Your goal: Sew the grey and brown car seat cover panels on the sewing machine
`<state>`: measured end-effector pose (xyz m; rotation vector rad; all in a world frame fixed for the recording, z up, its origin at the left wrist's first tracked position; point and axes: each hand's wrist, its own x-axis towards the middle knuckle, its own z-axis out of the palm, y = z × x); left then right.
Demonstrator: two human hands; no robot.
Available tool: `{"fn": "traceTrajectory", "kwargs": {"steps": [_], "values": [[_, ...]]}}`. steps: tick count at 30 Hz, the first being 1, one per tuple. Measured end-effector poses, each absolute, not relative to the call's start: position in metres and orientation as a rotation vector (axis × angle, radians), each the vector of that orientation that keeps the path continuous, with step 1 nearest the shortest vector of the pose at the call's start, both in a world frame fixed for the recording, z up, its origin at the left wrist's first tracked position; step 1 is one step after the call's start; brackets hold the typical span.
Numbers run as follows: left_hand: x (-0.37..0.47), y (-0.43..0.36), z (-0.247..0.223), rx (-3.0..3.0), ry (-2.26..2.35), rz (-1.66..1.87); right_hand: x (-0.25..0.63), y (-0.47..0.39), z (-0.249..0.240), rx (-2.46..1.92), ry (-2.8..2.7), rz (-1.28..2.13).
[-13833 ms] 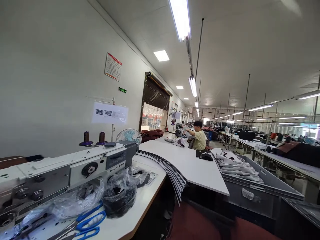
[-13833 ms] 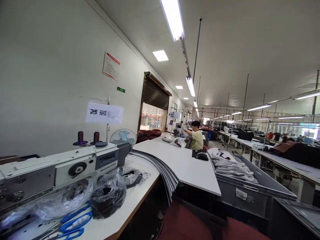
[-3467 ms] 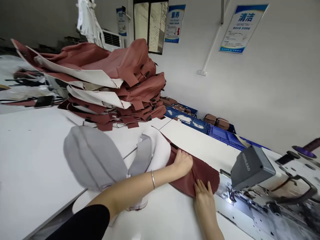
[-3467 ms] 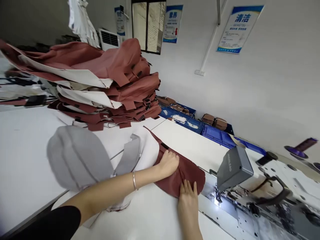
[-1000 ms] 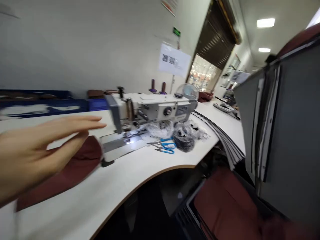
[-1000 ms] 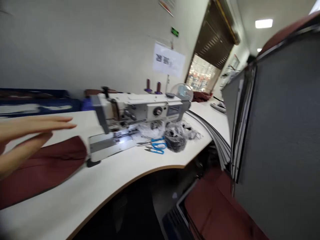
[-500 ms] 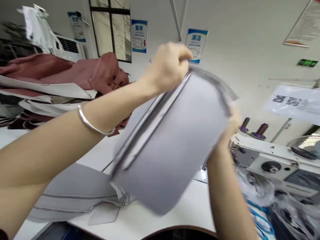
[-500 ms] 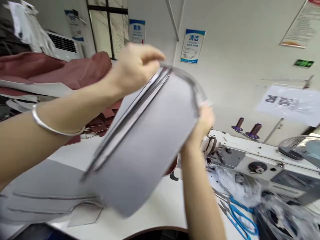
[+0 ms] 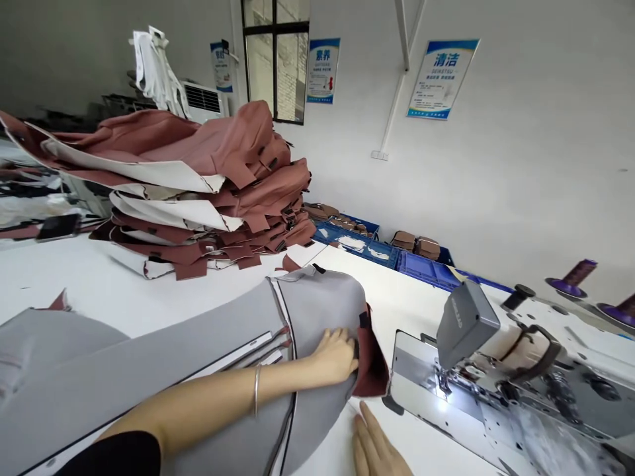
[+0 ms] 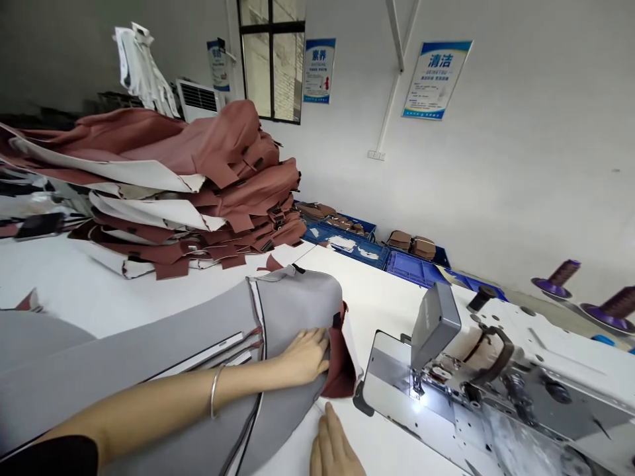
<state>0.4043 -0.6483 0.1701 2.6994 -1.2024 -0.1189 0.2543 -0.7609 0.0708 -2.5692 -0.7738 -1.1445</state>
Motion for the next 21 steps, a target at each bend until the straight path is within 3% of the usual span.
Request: {"fn": "traceTrajectory", "kwargs": {"steps": [6, 13, 17, 21], "values": [[0.391, -0.659, 0.174, 2.409, -1.340, -0.563, 0.305, -0.800, 0.088, -2.820, -0.543, -1.067], [0.386, -0.675, 0.135, 2.616, -1.296, -0.171, 0.355, -0.839, 0.107, -3.219, -0.460, -0.629], [0.412, -0.690, 0.170, 2.659, -1.262, -0.385, 0.360, -0.856, 0.103, -3.200, -0.461, -0.568], [0.424, -0.728, 0.194, 2.744, -1.280, -0.369, 0.346, -0.858, 0.094, -3.118, -0.419, -0.574]]}}
